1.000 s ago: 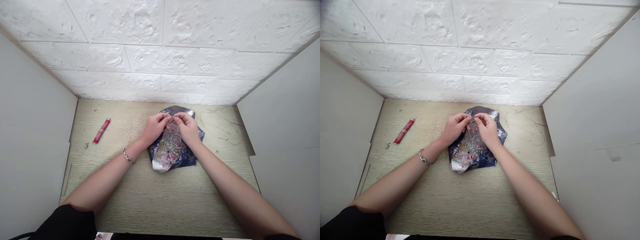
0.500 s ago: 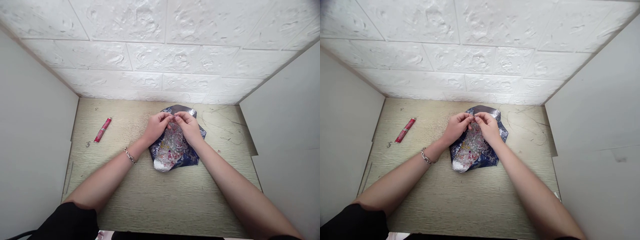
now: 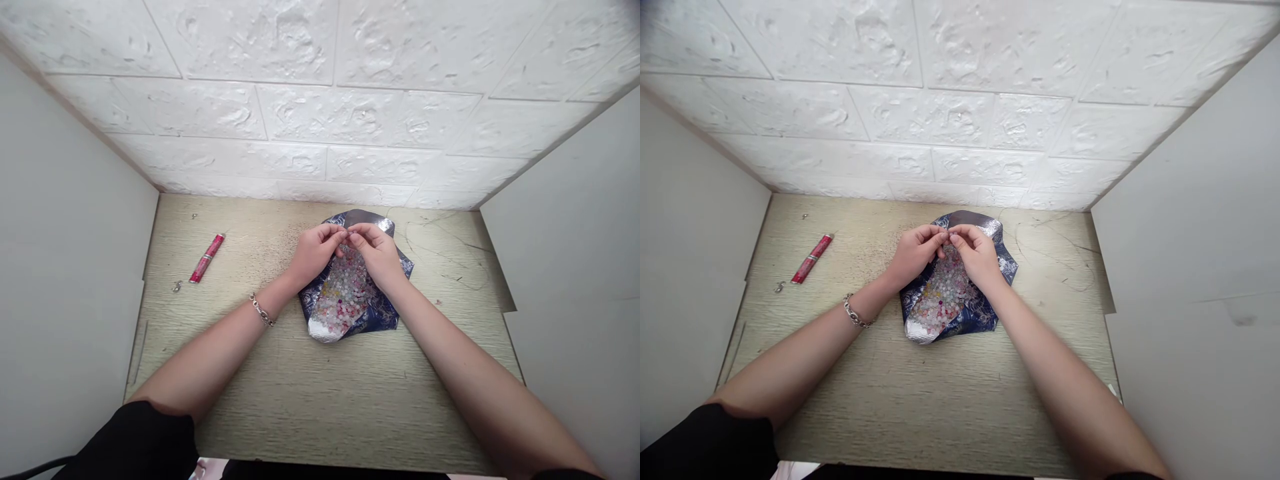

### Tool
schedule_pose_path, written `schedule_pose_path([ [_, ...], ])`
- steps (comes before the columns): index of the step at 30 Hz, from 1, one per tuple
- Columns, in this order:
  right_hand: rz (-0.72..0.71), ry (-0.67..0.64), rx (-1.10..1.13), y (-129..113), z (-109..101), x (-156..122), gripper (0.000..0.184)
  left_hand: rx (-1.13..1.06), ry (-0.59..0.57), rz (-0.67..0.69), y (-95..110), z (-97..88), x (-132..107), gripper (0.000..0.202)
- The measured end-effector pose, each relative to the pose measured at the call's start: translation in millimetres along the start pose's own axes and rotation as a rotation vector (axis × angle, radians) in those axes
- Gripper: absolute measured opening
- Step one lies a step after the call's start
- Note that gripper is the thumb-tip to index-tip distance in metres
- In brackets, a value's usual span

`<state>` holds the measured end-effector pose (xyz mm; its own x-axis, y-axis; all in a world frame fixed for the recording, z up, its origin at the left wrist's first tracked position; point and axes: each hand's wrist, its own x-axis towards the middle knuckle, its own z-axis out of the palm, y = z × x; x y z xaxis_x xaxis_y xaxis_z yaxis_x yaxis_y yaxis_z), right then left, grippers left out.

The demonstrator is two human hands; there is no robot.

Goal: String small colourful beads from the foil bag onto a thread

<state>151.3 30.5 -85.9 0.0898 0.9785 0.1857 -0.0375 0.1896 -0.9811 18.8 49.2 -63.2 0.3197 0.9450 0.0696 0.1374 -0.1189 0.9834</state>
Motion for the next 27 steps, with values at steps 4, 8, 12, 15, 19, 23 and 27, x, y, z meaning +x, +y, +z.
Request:
schedule_pose_path([
  [4, -0.005, -0.002, -0.02, -0.8, 0.7, -0.5, 0.013, -0.014, -0.004, 0.007, 0.1, 0.3, 0.0, 0.02],
  [8, -0.004, 0.007, -0.054, -2.7, 1.1, -1.4, 0.013, -0.04, -0.003, -0.001, 0.2, 0.3, 0.6, 0.019],
  [12, -0.026, 0.003, -0.047, -4.3, 1.2, -2.2, 0.012, -0.145, -0.038, -0.048, -1.3, -0.8, 2.6, 0.02],
  [15, -0.045, -0.003, -0.044, -5.0, 1.4, -2.4, 0.01, -0.244, -0.069, -0.092, -3.4, -2.2, 4.8, 0.02],
  [19, -0.06, 0.011, -0.059, -5.2, 1.5, -2.5, 0.009, -0.364, -0.12, -0.146, -6.5, -3.9, 7.1, 0.02],
  [23, -0.048, 0.019, -0.033, -5.3, 2.0, -3.0, 0.01, -0.436, -0.156, -0.168, -7.5, -4.5, 8.2, 0.02],
  [27, -0.037, 0.023, -0.016, -5.2, 2.1, -3.6, 0.011, -0.471, -0.167, -0.177, -6.6, -4.4, 8.4, 0.022],
])
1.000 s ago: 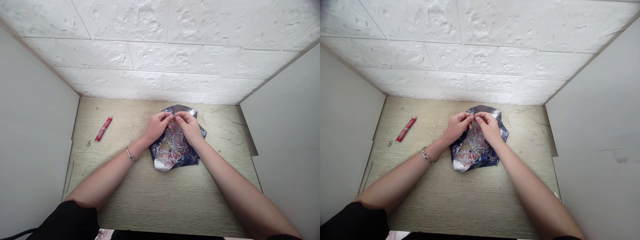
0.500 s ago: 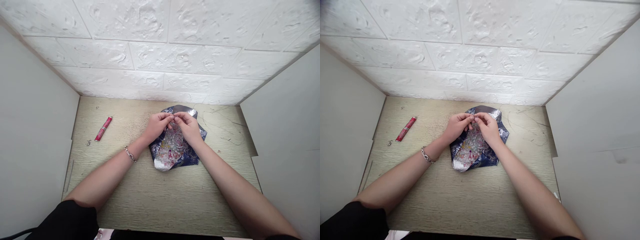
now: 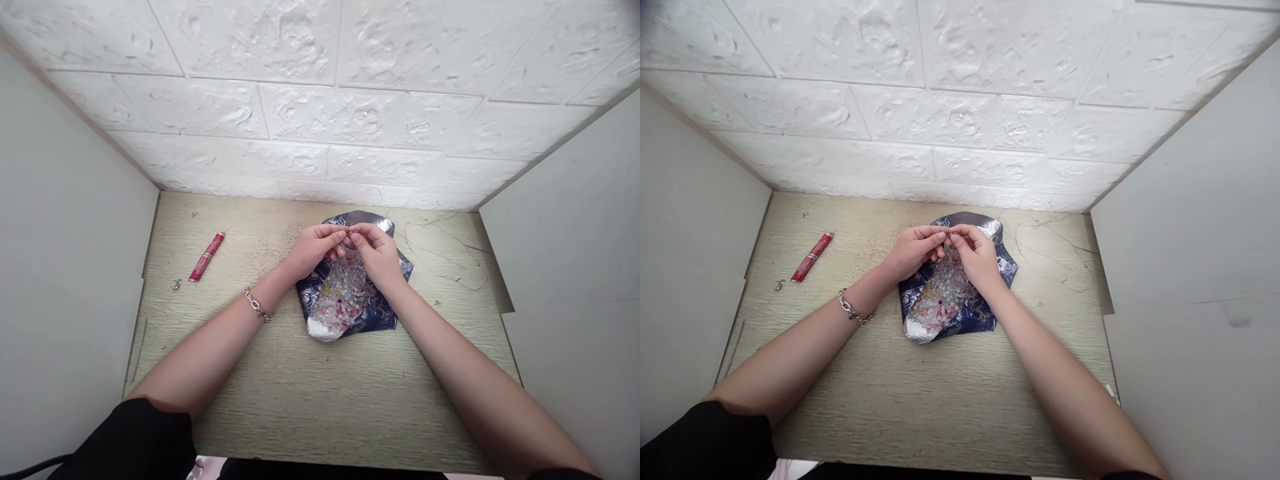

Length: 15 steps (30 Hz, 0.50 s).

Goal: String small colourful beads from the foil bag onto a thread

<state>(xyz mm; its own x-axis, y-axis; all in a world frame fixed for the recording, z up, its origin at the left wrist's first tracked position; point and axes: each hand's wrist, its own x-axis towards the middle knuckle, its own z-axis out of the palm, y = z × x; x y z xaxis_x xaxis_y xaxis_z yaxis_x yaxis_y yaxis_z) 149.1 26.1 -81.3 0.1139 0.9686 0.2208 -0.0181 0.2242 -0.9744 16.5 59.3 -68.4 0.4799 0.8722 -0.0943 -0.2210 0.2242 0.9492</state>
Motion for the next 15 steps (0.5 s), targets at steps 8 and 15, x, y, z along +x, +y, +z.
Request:
schedule_pose_path([
  [8, -0.003, 0.017, -0.064, 0.2, -1.6, 1.1, 0.014, -0.08, -0.045, -0.006, -0.3, -1.3, -0.8, 0.018],
  [15, 0.008, 0.049, 0.017, 0.2, 0.2, 0.5, 0.017, 0.001, -0.057, 0.033, -3.7, -1.9, 2.3, 0.027],
])
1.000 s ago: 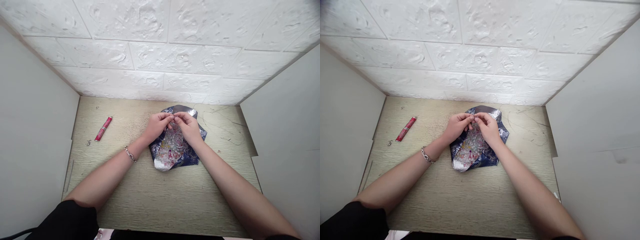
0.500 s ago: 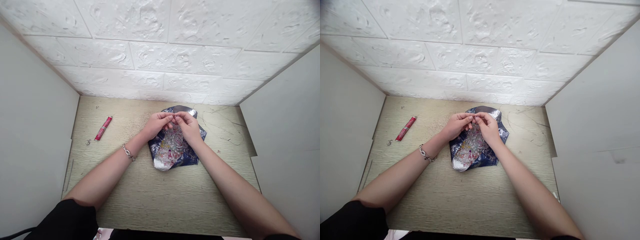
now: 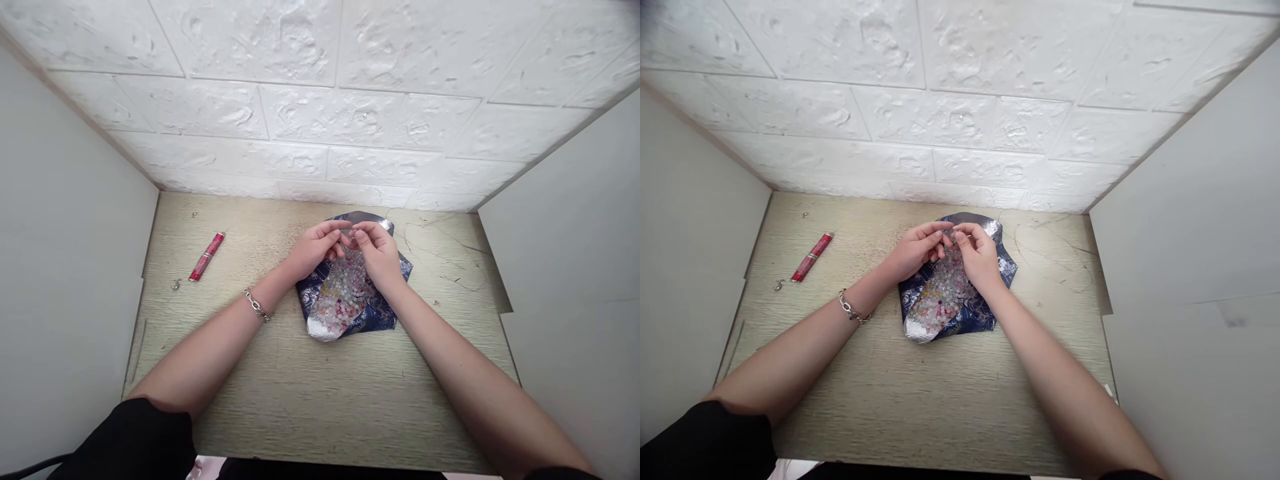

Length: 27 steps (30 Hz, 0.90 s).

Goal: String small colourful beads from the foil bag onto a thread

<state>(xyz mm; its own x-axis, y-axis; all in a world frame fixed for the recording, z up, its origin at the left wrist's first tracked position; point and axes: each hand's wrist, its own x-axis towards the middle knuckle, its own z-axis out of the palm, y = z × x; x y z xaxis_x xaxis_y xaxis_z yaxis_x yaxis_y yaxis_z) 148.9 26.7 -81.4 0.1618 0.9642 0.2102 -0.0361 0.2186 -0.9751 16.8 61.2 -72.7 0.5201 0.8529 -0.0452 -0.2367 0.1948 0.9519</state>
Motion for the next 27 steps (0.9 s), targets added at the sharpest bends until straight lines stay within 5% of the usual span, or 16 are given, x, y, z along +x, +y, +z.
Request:
schedule_pose_path([
  [5, 0.117, -0.014, 0.241, 1.3, -0.7, 2.7, 0.018, 0.06, -0.017, 0.013, 1.6, 2.6, -1.0, 0.062],
  [11, 0.243, -0.087, 0.415, -2.1, -2.7, 3.3, 0.021, 0.097, -0.12, 0.049, -0.1, 2.3, -1.8, 0.077],
  [27, 0.293, -0.192, 0.421, -2.1, -5.1, 3.0, 0.021, 0.24, -0.175, -0.065, 5.1, 4.8, -4.6, 0.084],
])
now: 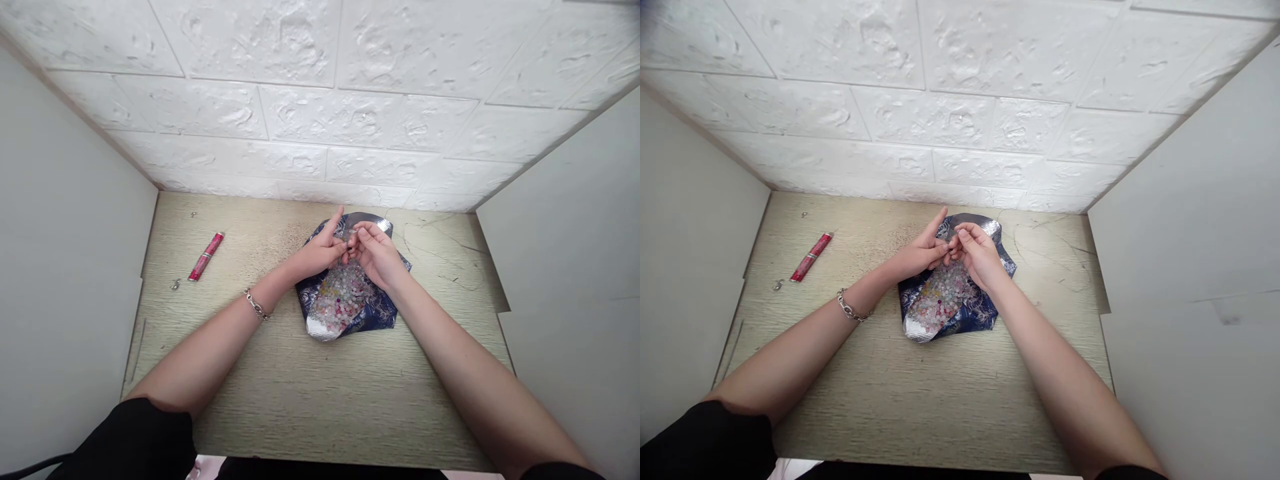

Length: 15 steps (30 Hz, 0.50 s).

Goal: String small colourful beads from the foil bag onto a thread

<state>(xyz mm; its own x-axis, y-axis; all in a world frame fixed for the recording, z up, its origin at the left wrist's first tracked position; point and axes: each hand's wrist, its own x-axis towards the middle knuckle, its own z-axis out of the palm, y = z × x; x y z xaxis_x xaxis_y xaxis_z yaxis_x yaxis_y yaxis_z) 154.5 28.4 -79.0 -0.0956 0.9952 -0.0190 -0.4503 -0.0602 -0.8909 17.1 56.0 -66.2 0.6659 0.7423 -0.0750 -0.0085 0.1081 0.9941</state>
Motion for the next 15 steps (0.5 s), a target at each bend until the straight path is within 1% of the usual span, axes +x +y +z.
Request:
schedule_pose_path([
  [2, -0.002, 0.012, 0.018, -0.1, -0.4, 0.3, 0.02, 0.0, 0.016, 0.001, -0.3, -0.2, 0.0, 0.081],
  [4, -0.014, 0.029, 0.023, 0.0, -1.3, 1.1, 0.02, 0.014, 0.056, 0.008, -0.6, 0.0, 0.0, 0.071],
  [8, -0.032, 0.059, -0.013, 0.7, -3.5, 2.7, 0.018, 0.098, 0.132, 0.028, 0.7, 1.7, -0.7, 0.029],
  [10, -0.027, 0.066, -0.015, 1.0, -4.2, 2.8, 0.018, 0.153, 0.154, 0.028, 2.3, 2.8, -1.5, 0.016],
  [12, -0.019, 0.067, 0.008, 1.0, -4.5, 2.6, 0.017, 0.206, 0.175, 0.037, 3.1, 3.5, -2.0, 0.015],
  [15, -0.008, 0.054, 0.028, 0.9, -4.8, 2.4, 0.018, 0.264, 0.216, 0.087, 1.6, 3.4, -1.5, 0.019],
])
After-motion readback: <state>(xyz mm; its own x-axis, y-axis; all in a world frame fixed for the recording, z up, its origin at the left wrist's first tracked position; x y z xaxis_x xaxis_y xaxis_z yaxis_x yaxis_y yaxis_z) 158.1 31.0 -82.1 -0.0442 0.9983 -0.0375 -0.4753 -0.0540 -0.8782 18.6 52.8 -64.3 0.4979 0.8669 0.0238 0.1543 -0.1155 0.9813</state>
